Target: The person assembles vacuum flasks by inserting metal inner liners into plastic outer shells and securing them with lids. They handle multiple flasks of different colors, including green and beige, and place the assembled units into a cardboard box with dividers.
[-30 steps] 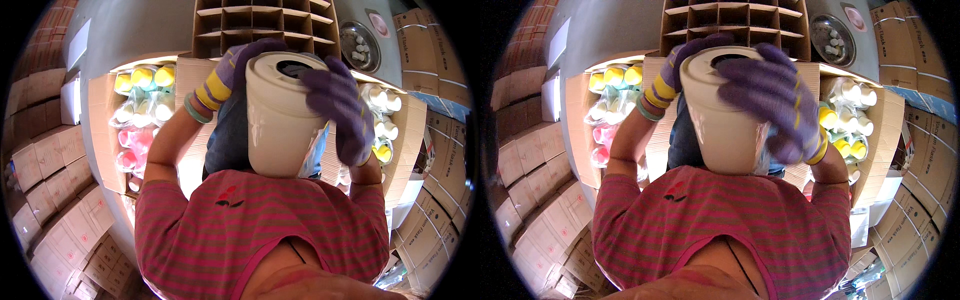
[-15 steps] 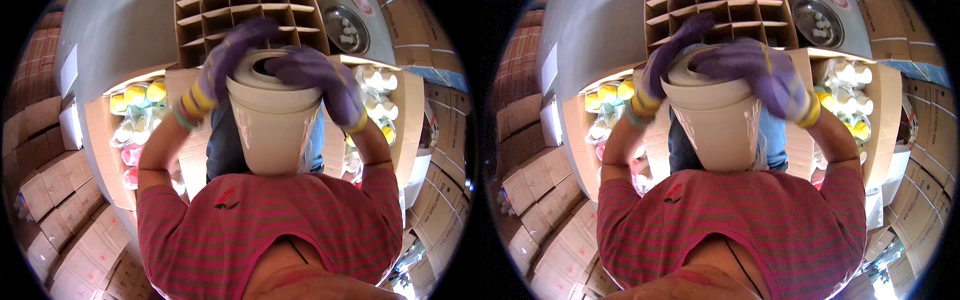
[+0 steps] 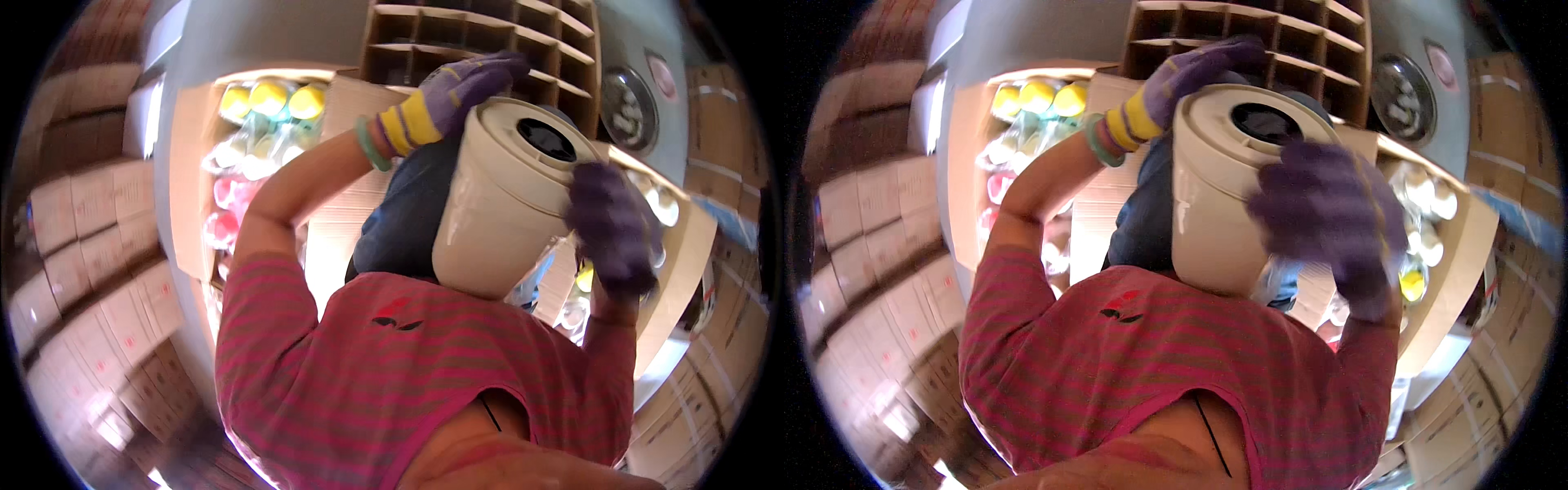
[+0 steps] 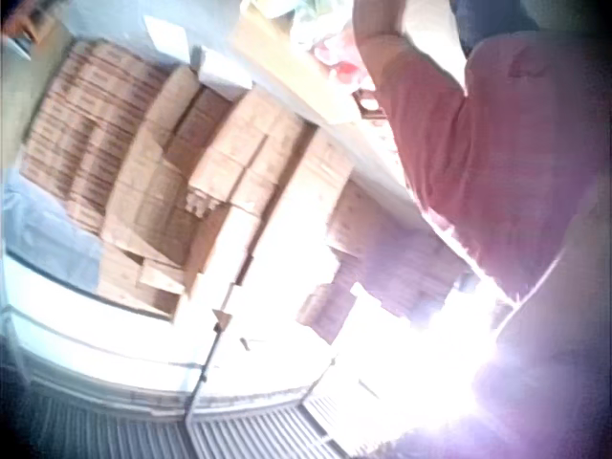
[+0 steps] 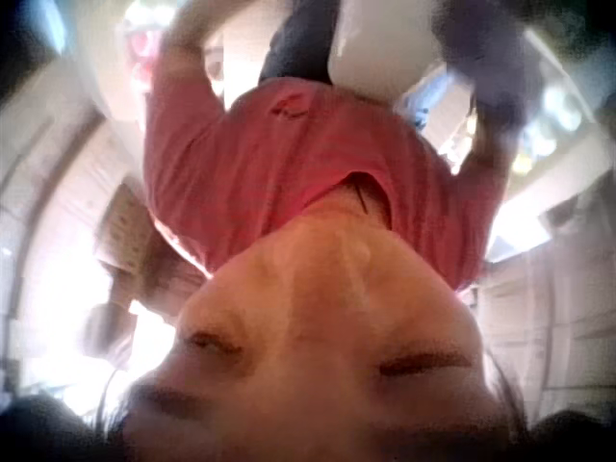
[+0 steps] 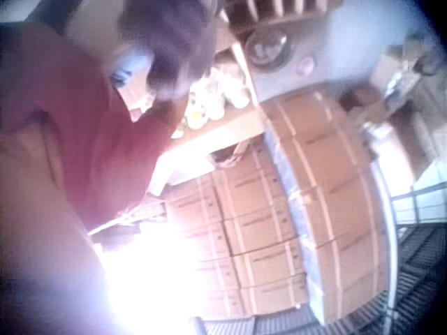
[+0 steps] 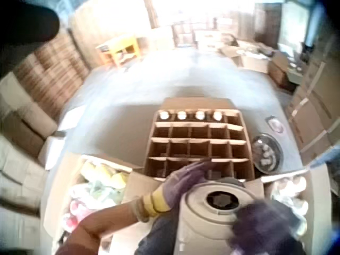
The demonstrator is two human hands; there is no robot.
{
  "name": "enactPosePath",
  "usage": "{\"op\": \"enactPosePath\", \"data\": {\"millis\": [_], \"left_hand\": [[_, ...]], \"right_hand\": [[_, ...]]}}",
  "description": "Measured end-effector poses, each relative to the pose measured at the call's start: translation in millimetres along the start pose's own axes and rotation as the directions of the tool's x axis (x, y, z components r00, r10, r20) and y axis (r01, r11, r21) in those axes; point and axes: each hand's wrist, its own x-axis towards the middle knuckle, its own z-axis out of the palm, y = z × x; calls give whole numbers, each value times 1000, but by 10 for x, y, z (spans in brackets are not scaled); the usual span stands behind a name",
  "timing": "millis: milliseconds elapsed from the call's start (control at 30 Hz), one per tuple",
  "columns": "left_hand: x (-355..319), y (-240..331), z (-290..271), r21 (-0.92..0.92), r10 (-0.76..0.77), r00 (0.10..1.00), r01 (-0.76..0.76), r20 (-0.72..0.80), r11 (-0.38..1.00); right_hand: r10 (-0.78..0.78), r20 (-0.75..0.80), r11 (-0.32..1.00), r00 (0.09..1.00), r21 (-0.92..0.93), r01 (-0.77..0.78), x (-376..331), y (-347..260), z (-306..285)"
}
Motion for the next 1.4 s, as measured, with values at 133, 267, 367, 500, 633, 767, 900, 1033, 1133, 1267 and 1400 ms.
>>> {"op": "enactPosePath", "data": {"millis": [133, 267, 367, 500, 633, 767, 900, 1033, 1133, 1267, 1400], "left_hand": [[-11, 504, 190, 223, 536, 830, -558, 157, 799], [-126, -75, -154, 552, 627, 761, -598, 166, 581], [-26, 625, 315, 274, 674, 713, -699, 195, 660], [7, 77, -3, 490, 694, 700, -670, 166, 558], [-65, 661, 314, 300, 785, 601, -785, 152, 542], [1, -50, -123, 346, 663, 737, -662, 135, 665], [49, 409, 6, 308, 616, 736, -677, 282, 668], [-16, 305, -157, 397, 430, 877, -481, 215, 782], [-57, 703, 166, 405, 419, 880, -475, 225, 781], [62, 169, -121, 501, 452, 862, -503, 229, 704], [-15, 415, 66, 450, 435, 866, -500, 247, 740]], "right_hand": [[-249, -82, 944, 965, -244, 223, 14, 58, -74], [-379, 69, 925, 923, -16, 381, 40, -280, -53], [-122, -108, 974, 987, -202, 98, 37, -240, -52], [-29, -5, 975, 1000, 221, 29, -11, -225, 2], [-192, -30, 965, 981, -189, 183, -98, 676, -161], [274, 141, 961, 951, -12, -275, -111, -613, -143], [-265, 66, 964, 962, 6, 265, -21, 111, -36], [-169, 127, 966, 977, -175, 190, 24, -265, -55], [-230, 98, 962, 968, 170, 212, 197, -70, 13], [-196, 197, 979, 961, 96, 180, -94, -117, -29], [-178, 99, 896, 979, 428, 120, 141, 218, 1]]}}
